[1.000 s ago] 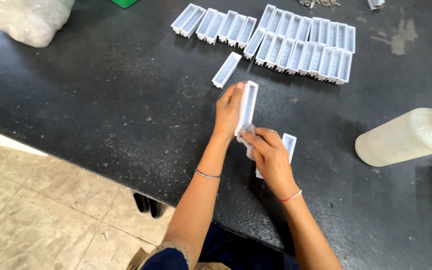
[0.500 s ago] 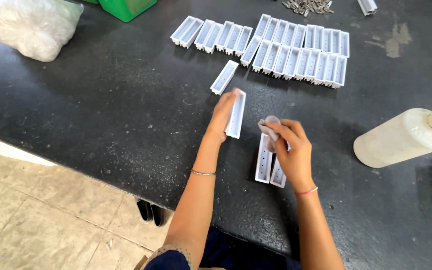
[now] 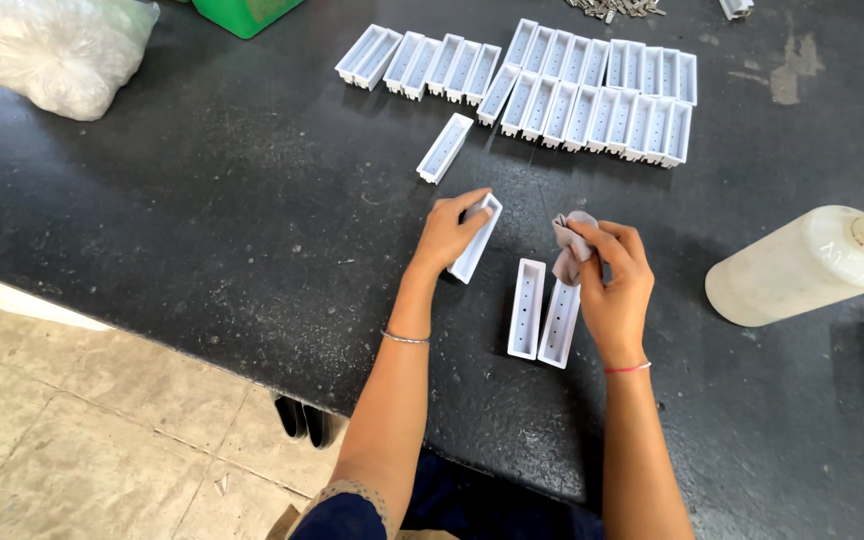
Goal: The person wipes several small white plastic trays with a cloth on a black workbench. They pick up trays one at a time, wipe them, and place them back in a growing stack. A coworker is visible across the table working with small metal parts.
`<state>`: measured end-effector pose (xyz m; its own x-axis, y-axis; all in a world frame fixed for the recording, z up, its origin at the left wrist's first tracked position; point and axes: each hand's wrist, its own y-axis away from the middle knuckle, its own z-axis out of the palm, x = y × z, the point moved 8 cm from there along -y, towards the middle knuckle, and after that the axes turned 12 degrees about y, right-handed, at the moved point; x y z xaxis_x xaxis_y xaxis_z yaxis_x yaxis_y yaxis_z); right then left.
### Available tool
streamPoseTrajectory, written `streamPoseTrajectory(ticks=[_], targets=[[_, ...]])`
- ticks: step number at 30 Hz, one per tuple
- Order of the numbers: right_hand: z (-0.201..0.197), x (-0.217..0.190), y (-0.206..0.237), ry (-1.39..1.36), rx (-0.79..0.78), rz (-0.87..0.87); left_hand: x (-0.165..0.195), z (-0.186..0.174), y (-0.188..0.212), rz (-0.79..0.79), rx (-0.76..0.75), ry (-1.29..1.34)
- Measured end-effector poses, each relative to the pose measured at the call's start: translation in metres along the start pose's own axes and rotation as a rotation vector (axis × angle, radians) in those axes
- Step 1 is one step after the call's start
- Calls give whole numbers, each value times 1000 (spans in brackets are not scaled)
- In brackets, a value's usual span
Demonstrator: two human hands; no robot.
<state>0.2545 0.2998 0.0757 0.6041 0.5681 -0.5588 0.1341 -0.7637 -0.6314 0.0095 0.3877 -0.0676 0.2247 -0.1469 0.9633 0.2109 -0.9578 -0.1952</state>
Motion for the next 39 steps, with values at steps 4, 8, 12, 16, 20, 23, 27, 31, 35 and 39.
streamPoseTrajectory(ticks=[4, 8, 12, 16, 20, 23, 27, 31, 35, 39], targets=[[-1, 4, 0, 19, 5, 0, 6, -15, -2, 132, -11, -4], [-3, 7, -1, 25, 29, 7, 20, -45, 4, 133, 91, -156], [-4, 11, -4, 23, 32, 25, 20, -62, 18, -99, 0, -133], [-2, 15, -11, 66, 37, 29, 17, -53, 23, -237, -177, -250], [0, 18, -15, 75, 38, 36, 22, -48, 13, -200, -16, -236], [3, 16, -13, 68, 35, 41, 42, -49, 8, 30, 248, -221], [7, 7, -8, 24, 22, 18, 50, -50, 9, 113, 490, -135], [4, 3, -4, 20, 23, 9, 52, -46, 15, 199, 582, -66], [-4, -1, 0, 27, 31, -7, 56, -46, 19, 250, 625, -131], [-17, 1, 0, 7, 46, 13, 67, -43, 18, 252, 673, -373]])
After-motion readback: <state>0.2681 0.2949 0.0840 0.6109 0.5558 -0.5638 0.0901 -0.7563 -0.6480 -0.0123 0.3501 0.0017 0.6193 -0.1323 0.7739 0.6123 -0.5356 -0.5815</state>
